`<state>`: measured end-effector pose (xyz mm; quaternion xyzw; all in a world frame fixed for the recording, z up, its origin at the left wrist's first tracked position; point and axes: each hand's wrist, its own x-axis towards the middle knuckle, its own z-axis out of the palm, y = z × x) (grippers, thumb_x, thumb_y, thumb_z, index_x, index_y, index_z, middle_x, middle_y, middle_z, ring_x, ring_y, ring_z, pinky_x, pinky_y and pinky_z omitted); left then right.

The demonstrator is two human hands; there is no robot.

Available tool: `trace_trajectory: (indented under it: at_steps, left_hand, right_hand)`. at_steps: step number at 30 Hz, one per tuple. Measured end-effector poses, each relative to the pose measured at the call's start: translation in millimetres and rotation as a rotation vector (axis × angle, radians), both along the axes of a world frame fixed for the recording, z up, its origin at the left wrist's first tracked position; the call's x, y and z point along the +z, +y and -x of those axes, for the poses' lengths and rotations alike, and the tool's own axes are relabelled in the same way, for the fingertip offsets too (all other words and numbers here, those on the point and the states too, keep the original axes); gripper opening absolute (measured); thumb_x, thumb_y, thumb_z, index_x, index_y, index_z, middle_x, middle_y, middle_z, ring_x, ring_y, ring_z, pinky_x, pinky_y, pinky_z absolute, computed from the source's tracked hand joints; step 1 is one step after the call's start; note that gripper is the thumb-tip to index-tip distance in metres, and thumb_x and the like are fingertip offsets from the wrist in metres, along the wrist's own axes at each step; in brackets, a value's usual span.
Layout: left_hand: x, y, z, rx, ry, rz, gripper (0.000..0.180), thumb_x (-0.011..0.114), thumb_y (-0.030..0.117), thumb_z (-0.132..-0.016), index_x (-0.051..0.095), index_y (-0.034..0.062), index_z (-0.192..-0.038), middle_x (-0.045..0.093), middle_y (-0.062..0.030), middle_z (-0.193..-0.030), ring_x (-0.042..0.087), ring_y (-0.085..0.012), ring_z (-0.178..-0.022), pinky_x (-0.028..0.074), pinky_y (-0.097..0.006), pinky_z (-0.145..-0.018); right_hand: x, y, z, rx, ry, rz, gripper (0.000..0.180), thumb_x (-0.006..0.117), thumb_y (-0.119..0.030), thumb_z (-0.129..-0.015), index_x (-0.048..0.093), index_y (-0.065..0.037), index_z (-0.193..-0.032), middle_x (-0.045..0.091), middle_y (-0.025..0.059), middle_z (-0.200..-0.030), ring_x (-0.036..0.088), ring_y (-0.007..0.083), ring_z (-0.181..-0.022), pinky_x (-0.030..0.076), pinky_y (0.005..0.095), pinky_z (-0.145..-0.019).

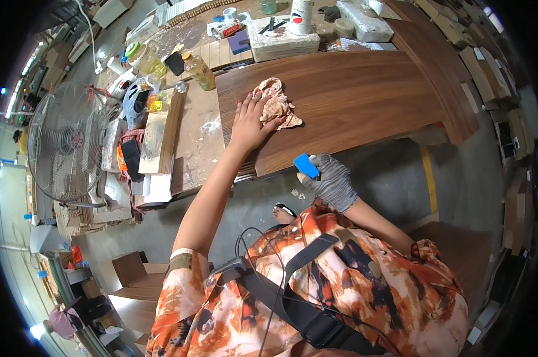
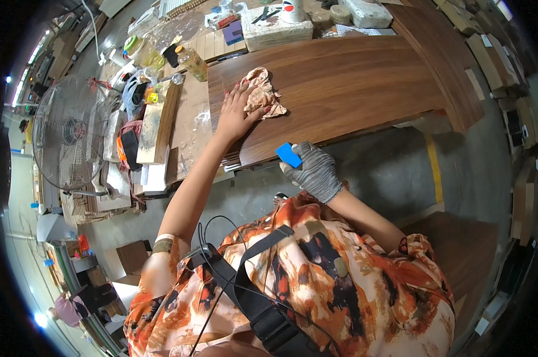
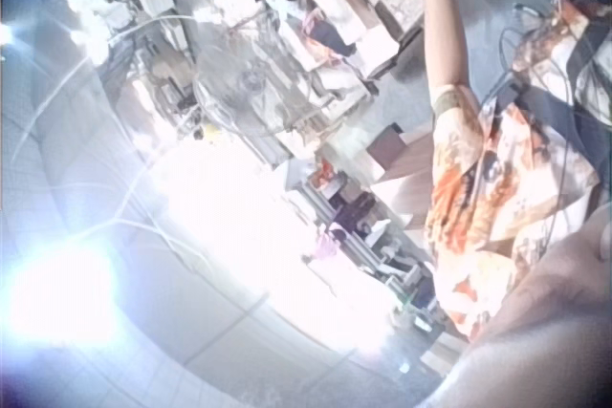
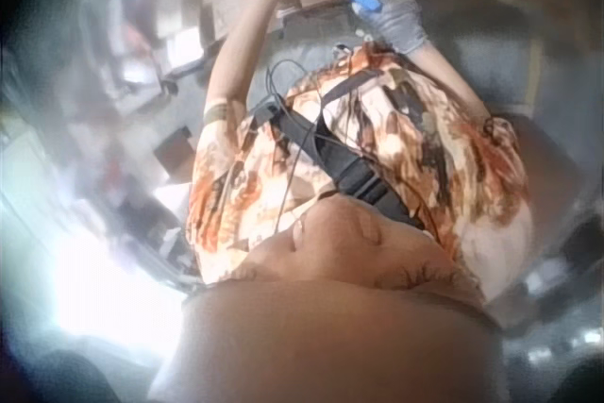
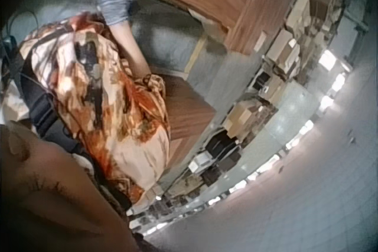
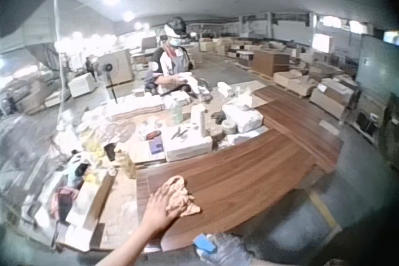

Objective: The person wipes a wooden furniture panel with a cloth and applies a small blue sponge block to the surface to clean and finish it.

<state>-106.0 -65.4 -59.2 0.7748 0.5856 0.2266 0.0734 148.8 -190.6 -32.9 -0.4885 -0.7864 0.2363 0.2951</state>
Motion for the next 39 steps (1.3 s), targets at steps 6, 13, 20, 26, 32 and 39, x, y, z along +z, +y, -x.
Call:
trace_trajectory:
  at_steps: [6, 13, 20, 26, 32, 39]
  left_hand:
    - [-2.8, 1.0, 1.9, -0.02, -0.019, -0.015, 0.078, 0.067, 0.059, -0.093, 0.047, 0.013, -0.153, 0.043, -0.0148, -0.161, 0.033, -0.0366, -0.153, 0.021, -0.053, -0.127]
    - [0.2, 2.7, -1.1, -0.038, -0.03, -0.026, 0.076, 0.069, 0.055, -0.092, 0.048, 0.013, -0.152, 0.045, -0.0155, -0.16, 0.034, -0.0381, -0.152, 0.023, -0.054, -0.126]
    - [10.7, -2.9, -34.9, 0.203, 0.059, 0.131, 0.079, 0.066, 0.053, -0.094, 0.043, 0.0091, -0.155, 0.036, -0.0185, -0.165, 0.027, -0.0394, -0.156, 0.014, -0.061, -0.126]
    - [15.9, -22.5, -66.9, 0.279, 0.03, 0.089, 0.078, 0.066, 0.049, -0.095, 0.04, 0.0102, -0.158, 0.034, -0.018, -0.167, 0.024, -0.0398, -0.157, 0.013, -0.057, -0.127]
    - [19.1, -26.4, -71.5, 0.278, 0.015, 0.083, 0.076, 0.067, 0.046, -0.095, 0.04, 0.0135, -0.158, 0.036, -0.0159, -0.166, 0.025, -0.039, -0.156, 0.014, -0.056, -0.128]
    - [24.5, -27.2, -73.4, 0.253, -0.004, 0.066, 0.072, 0.068, 0.041, -0.095, 0.044, 0.0097, -0.155, 0.04, -0.018, -0.163, 0.028, -0.0394, -0.155, 0.014, -0.057, -0.127]
  right_hand:
    - [-7.8, -1.6, 29.0, 0.028, 0.016, 0.034, 0.048, 0.074, -0.048, -0.089, 0.065, -0.005, -0.107, 0.066, 0.0215, -0.099, 0.066, 0.0412, -0.092, 0.053, 0.0498, -0.084]
    - [-0.9, 14.3, -91.5, -0.382, 0.152, -0.013, 0.043, 0.079, -0.041, -0.089, 0.064, -0.006, -0.109, 0.069, 0.0185, -0.099, 0.07, 0.0318, -0.087, 0.057, 0.0446, -0.08]
    - [-14.9, 16.1, -86.5, -0.271, 0.166, -0.139, 0.052, 0.084, -0.043, -0.084, 0.063, -0.006, -0.116, 0.068, 0.0172, -0.111, 0.068, 0.035, -0.101, 0.056, 0.0441, -0.091]
    - [-1.7, 24.2, -130.7, -0.413, 0.096, -0.224, 0.041, 0.085, -0.032, -0.085, 0.066, -0.004, -0.109, 0.067, 0.0163, -0.096, 0.069, 0.0316, -0.089, 0.056, 0.0402, -0.083]
    - [-5.2, 40.3, -203.0, -0.679, 0.278, -0.014, 0.04, 0.085, -0.025, -0.087, 0.065, -0.005, -0.116, 0.065, 0.012, -0.102, 0.064, 0.0255, -0.094, 0.054, 0.0381, -0.088]
    - [-3.2, 23.5, -188.7, -0.504, 0.146, -0.104, 0.049, 0.085, -0.03, -0.087, 0.065, -0.009, -0.127, 0.064, 0.0165, -0.104, 0.064, 0.0335, -0.096, 0.055, 0.0428, -0.089]
